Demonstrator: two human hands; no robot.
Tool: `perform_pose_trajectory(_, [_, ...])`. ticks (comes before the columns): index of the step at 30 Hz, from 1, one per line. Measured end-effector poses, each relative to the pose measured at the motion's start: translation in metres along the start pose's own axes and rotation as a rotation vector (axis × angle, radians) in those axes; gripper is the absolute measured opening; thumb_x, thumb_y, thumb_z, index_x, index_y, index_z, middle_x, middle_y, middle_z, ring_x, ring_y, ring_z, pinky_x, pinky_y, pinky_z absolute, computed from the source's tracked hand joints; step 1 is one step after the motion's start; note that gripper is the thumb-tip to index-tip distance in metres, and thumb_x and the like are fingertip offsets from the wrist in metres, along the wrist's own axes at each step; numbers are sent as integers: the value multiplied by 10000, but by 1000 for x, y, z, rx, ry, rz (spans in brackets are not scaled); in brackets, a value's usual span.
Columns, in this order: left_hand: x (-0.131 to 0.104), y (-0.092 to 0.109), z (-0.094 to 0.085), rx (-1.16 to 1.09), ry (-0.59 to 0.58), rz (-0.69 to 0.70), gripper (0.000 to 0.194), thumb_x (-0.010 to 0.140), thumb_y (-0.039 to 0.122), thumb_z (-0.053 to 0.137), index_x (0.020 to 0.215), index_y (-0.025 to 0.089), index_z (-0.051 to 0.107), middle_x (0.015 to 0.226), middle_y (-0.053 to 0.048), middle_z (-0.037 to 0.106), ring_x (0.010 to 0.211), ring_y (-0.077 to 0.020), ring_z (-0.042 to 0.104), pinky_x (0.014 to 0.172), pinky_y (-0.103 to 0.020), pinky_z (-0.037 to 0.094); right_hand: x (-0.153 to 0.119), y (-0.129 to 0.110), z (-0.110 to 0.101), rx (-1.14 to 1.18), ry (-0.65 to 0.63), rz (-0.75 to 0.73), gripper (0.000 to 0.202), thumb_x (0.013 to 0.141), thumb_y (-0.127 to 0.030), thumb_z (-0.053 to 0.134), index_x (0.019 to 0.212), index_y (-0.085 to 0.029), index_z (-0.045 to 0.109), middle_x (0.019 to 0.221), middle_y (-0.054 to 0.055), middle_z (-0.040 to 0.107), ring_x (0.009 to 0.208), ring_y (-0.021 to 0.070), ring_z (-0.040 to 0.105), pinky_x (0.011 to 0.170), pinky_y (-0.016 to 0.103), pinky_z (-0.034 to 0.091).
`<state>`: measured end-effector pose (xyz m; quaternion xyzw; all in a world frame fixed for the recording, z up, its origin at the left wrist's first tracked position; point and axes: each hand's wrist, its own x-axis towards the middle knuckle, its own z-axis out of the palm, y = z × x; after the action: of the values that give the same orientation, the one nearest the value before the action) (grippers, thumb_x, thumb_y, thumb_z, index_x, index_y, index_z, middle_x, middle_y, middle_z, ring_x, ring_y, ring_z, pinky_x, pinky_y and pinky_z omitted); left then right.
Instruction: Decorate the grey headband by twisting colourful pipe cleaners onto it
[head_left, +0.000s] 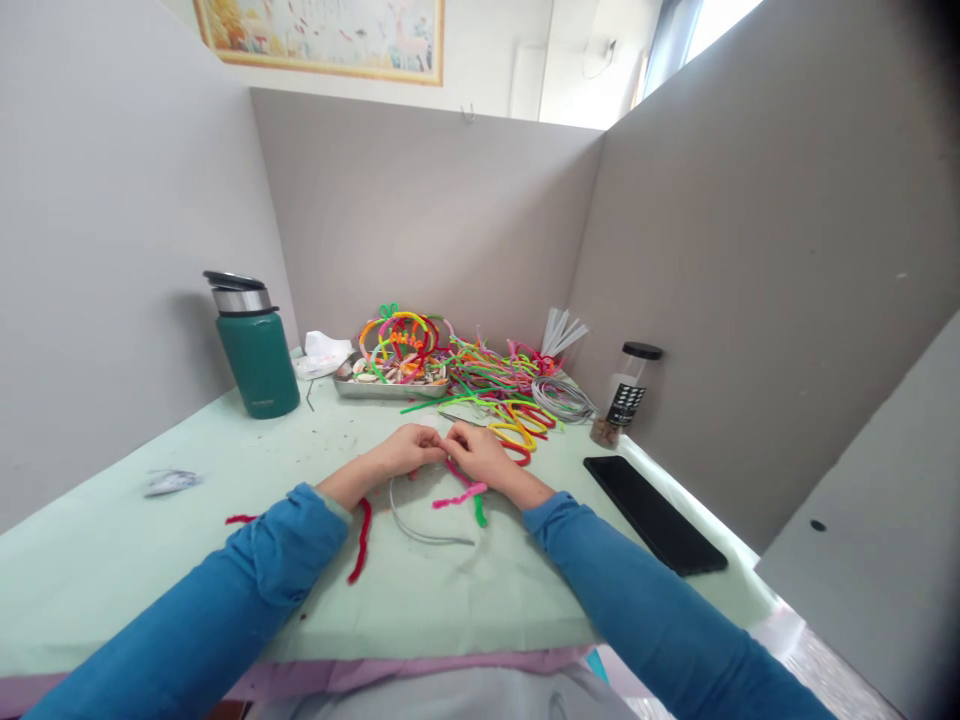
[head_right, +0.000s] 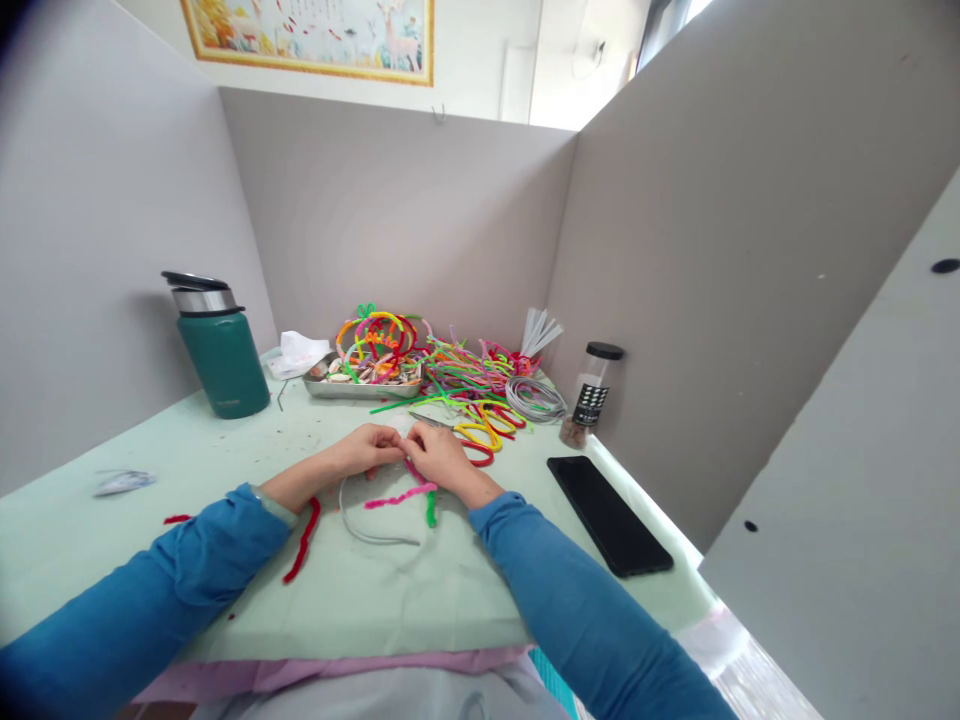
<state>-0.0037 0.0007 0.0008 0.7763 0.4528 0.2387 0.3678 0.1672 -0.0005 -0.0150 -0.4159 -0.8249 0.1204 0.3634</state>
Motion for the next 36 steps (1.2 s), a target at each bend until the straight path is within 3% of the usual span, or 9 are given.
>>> perform_pose_trajectory(36, [-2,3,-1,-17,-16,-11,316,686,429,558,805,137,575,565,47,448,415,-59,390,380,-186,349,-1,-1,0,13,-1,-9,232,845,-359,455,749,-171,553,677,6,586,614,113,469,543,217,270])
